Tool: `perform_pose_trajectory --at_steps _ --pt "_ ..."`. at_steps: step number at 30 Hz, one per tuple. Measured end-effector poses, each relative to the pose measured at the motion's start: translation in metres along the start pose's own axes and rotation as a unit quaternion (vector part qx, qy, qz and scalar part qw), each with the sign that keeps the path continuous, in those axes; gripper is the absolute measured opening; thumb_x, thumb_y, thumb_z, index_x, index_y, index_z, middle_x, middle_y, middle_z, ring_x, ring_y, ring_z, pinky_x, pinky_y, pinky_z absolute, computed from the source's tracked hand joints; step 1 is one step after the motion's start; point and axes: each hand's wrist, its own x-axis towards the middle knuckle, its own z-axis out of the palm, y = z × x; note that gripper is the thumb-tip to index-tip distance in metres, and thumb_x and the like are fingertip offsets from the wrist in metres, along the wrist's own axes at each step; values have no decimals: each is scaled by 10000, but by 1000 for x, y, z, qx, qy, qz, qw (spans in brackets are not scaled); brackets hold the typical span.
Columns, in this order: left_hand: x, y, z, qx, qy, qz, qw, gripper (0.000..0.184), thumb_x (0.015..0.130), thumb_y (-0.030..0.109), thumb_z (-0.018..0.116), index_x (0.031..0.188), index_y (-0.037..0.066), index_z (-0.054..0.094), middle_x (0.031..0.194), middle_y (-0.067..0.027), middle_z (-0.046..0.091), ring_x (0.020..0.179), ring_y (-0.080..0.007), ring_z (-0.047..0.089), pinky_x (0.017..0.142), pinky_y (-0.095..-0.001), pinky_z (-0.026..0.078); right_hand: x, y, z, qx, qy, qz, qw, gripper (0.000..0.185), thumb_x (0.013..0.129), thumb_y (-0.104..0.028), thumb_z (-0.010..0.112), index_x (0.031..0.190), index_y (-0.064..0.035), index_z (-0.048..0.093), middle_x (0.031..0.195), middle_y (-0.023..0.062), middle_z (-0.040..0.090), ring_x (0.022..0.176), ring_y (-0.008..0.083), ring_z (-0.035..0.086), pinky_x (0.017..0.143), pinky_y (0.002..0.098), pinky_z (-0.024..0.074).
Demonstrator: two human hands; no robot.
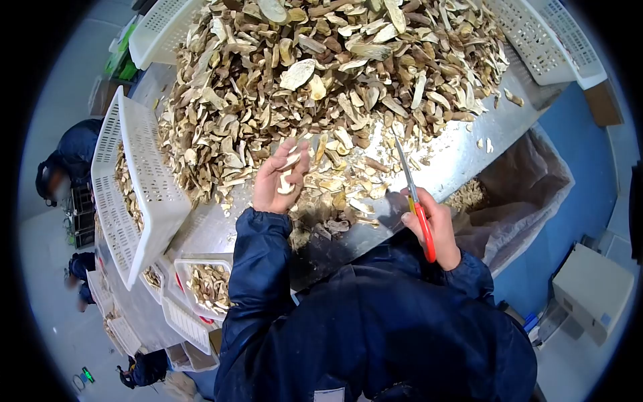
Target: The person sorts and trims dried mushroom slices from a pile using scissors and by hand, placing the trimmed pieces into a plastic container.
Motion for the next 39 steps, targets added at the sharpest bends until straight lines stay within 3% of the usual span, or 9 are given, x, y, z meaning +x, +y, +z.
perform_pose_trajectory --at_steps 3,4,6,7,11,14,25,28,39 --pt "14 2 -7 32 -15 2 999 179 935 109 459 1037 -6 549 1156 -138 512 958 -217 560 548 -214 494 0 -5 -3 -9 -5 10 1000 453 830 -224 728 1153 36 544 606 76 466 526 126 430 512 280 376" --pt "23 6 -10 61 -80 -24 995 203 917 140 512 1050 3 581 1054 -127 589 825 -150 566 531 -186 448 -1 -4 -3 -13 -2 7 1000 458 831 -229 727 1154 37 543 606 76 467 525 130 432 513 281 378" --pt "35 3 2 356 0 18 934 212 897 190 573 970 -3 619 989 -91 616 767 -144 570 524 -205 434 -2 -4 -3 -21 5 0 1000 467 832 -240 726 1157 39 541 607 78 468 523 137 435 515 283 381" --pt "37 -3 15 492 40 40 869 228 887 215 603 929 -6 639 956 -73 629 738 -141 572 520 -215 427 -2 -5 -3 -22 5 2 1000 470 831 -242 728 1157 41 540 607 79 469 524 140 437 516 284 383" --pt "55 -44 30 861 100 318 385 266 799 271 699 826 7 679 824 -154 642 680 -262 615 632 -357 473 -3 -7 -3 -30 4 6 1000 481 827 -245 733 1154 49 539 608 83 474 526 148 446 521 289 392" --pt "66 -54 25 854 103 333 386 290 772 266 711 817 -14 650 755 -118 607 695 -276 564 625 -345 457 -3 -8 -4 -42 4 1 999 477 827 -239 733 1152 52 540 609 87 481 526 152 452 523 291 394" --pt "12 -31 25 512 -12 134 848 113 857 94 604 921 47 524 813 -6 580 687 -67 513 604 -215 401 6 -20 0 -81 -48 -2 996 491 807 -284 747 1176 -24 555 646 118 546 549 232 544 556 326 439" --pt "-11 -27 28 481 -14 92 872 119 884 97 587 967 59 509 833 3 578 705 -52 506 607 -199 397 10 -22 7 -130 -70 -47 988 565 767 -326 766 1192 -39 531 736 160 595 688 339 598 624 388 462" --pt "-57 -32 21 558 -3 142 817 116 858 102 654 891 -8 653 853 11 629 774 -48 545 692 -207 442 16 -44 20 -174 -180 -105 962 662 742 -368 770 1227 -13 492 835 179 586 826 365 565 724 433 446"
